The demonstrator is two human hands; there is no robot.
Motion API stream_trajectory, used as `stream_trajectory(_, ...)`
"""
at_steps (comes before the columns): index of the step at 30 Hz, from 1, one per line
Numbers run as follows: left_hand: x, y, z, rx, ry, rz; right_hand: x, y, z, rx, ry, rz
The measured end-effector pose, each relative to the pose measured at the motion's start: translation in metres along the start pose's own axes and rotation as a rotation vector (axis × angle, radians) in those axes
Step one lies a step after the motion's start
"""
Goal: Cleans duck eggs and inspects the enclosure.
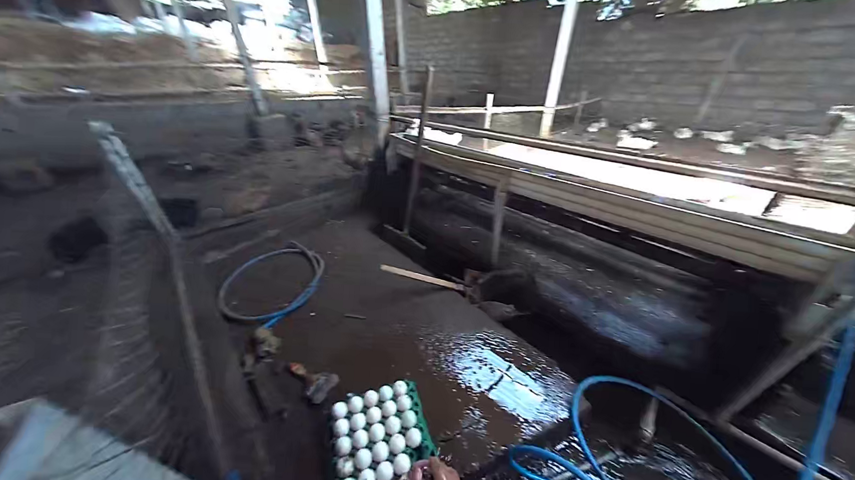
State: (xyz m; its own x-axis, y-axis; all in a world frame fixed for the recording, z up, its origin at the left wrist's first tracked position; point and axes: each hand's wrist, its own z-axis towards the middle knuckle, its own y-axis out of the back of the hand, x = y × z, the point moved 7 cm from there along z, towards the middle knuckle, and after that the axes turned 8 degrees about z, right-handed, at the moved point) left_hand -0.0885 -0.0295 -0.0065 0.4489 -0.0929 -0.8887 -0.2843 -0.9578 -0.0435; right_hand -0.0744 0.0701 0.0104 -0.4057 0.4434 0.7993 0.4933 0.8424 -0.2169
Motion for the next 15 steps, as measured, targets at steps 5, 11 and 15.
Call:
stream_trajectory(5, -0.014, -0.007, -0.019, -0.104, -0.122, 0.013, 0.006, -0.007, -0.026, 0.0, 0.343, -0.146)
stream_trajectory(11, -0.014, -0.013, -0.02, -0.214, -0.212, 0.113, 0.002, -0.004, -0.037, 0.035, 0.332, -0.15)
stream_trajectory(15, -0.011, -0.023, -0.026, -0.161, -0.097, 0.161, 0.0, 0.011, -0.016, -0.04, 0.179, -0.039)
